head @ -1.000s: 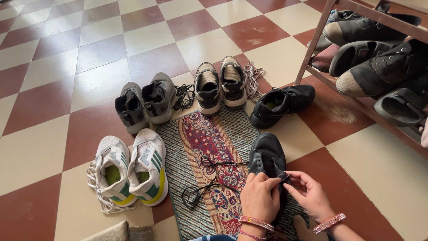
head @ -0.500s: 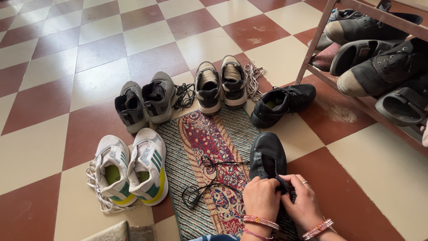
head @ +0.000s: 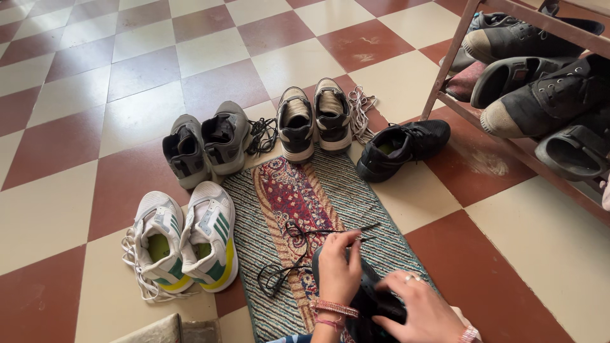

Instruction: The person unlaces a black sneaker, then re-laces it by threading the laces through the eyelets and tying a knot. The person repeats the same unlacing and relacing process on the matching black sneaker.

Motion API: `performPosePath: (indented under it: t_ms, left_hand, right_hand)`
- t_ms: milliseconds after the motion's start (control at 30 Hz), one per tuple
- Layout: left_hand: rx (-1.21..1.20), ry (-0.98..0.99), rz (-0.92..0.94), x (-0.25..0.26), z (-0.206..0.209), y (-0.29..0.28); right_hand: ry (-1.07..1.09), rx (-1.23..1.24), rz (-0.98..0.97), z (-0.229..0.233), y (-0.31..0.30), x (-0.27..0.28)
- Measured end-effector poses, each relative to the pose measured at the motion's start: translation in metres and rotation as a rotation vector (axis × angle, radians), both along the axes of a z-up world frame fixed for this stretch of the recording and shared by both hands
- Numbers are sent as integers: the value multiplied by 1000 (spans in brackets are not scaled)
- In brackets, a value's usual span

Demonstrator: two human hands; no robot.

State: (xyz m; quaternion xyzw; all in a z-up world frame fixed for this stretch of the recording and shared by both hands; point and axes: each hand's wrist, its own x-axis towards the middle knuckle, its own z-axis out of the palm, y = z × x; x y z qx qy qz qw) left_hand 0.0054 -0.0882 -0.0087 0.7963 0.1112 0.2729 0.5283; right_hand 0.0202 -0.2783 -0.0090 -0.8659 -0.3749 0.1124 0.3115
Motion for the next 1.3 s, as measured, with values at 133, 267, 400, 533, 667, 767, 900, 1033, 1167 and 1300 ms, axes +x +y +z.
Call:
performPosePath:
  t_ms: [133,267,400,533,667,767,900,1033,1167,1300]
  left_hand:
    - [88,127,-56,0,-18,14]
    - [136,119,-116,-1,-28,24]
    - [133,140,-163,-5,-27,27]
    - [123,171,-208,-6,-20,23]
    - [120,169,-219,-6,-13,21]
    - [53,166,-296,-8,-10,19]
    - [-60,180,-416,-8,-11,10]
    - [-238,192,-484,-4,-9,17]
    - [-49,260,-362,-1,-5,31]
    - [294,5,-127,8,-3,25]
  right_hand:
    - [-122,-151,-42,-9,23,-1]
    - [-286,-161,-134,-31,27,-4]
    - [-335,-211,-240,-46,19,-2]
    - [-289,-235,-258,-40,14,8]
    - [-240,-338,-270,-21,17,9]
    - [-425,206,-185,-8,17,4]
    - [-103,281,-320,-8,18,8]
    - [489,267,-433,-18,2,43]
    - [804,370,-345,-33,-17,71]
    - [637,331,-479,-47,-11,64]
